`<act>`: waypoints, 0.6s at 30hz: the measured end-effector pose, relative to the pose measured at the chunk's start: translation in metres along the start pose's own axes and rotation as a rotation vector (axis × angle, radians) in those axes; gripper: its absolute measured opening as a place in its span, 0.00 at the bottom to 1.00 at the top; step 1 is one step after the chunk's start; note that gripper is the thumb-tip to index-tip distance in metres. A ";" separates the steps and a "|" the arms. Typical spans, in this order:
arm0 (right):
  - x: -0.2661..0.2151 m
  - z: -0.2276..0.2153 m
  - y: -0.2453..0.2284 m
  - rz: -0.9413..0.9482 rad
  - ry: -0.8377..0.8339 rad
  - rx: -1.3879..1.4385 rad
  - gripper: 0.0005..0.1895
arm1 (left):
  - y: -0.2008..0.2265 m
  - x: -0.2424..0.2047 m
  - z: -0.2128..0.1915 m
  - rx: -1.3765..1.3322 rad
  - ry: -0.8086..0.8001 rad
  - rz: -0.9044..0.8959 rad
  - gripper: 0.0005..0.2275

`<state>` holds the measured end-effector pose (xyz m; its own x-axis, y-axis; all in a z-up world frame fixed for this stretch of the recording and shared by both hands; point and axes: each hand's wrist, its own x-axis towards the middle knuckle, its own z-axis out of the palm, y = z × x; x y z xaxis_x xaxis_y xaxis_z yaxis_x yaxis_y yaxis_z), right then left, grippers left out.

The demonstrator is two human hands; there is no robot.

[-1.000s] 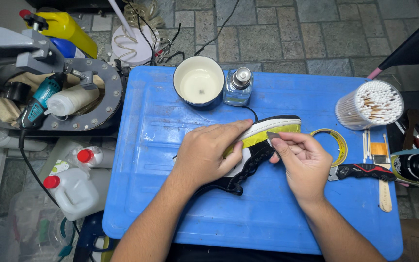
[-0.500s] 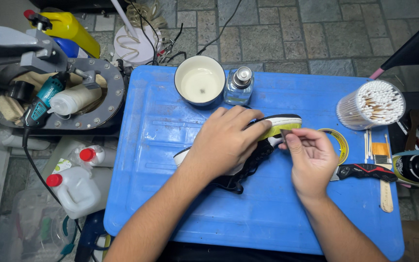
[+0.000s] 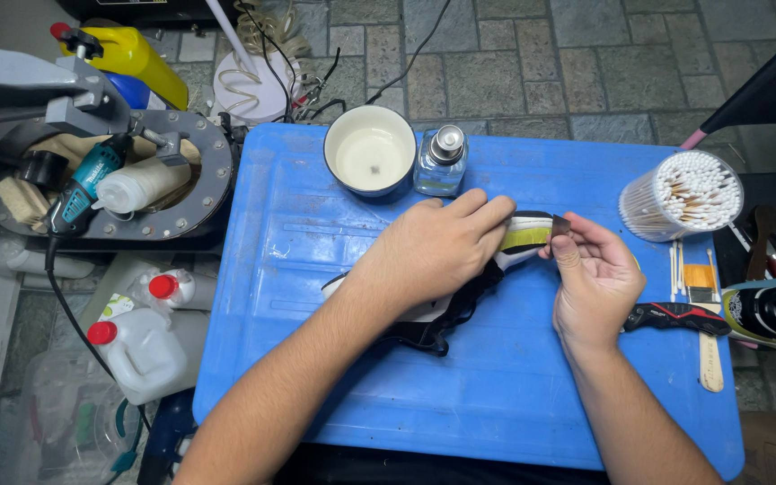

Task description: The person applies yellow masking tape along the midsole of a black and white sneaker, smoothing it down and trimming excess with a utility knife. They then remove the tape and reapply it to the other side of the same shoe.

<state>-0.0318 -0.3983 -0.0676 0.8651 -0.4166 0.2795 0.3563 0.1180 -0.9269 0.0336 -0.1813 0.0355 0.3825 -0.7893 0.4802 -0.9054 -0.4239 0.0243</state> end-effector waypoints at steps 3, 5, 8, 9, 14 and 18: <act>-0.001 0.001 -0.003 -0.021 -0.037 -0.060 0.15 | -0.005 -0.009 -0.003 -0.199 0.051 -0.025 0.15; 0.000 0.002 -0.003 -0.031 -0.043 -0.050 0.15 | -0.008 -0.018 -0.007 -0.332 0.128 -0.097 0.10; 0.001 0.003 -0.003 -0.042 -0.056 -0.039 0.15 | -0.013 -0.038 -0.014 -0.577 0.176 -0.209 0.07; 0.001 0.002 -0.002 -0.044 -0.061 -0.035 0.15 | -0.014 -0.045 -0.015 -0.666 0.179 -0.248 0.06; 0.000 -0.003 -0.001 -0.025 -0.105 -0.059 0.14 | -0.008 -0.082 -0.010 -1.140 0.225 -0.429 0.01; 0.002 -0.006 0.005 0.001 -0.138 -0.001 0.11 | 0.004 -0.105 0.000 -1.201 0.321 -0.522 0.02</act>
<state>-0.0307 -0.4041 -0.0730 0.9059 -0.2886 0.3099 0.3547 0.1173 -0.9276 -0.0102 -0.0997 -0.0149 0.8190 -0.4485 0.3580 -0.3324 0.1379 0.9330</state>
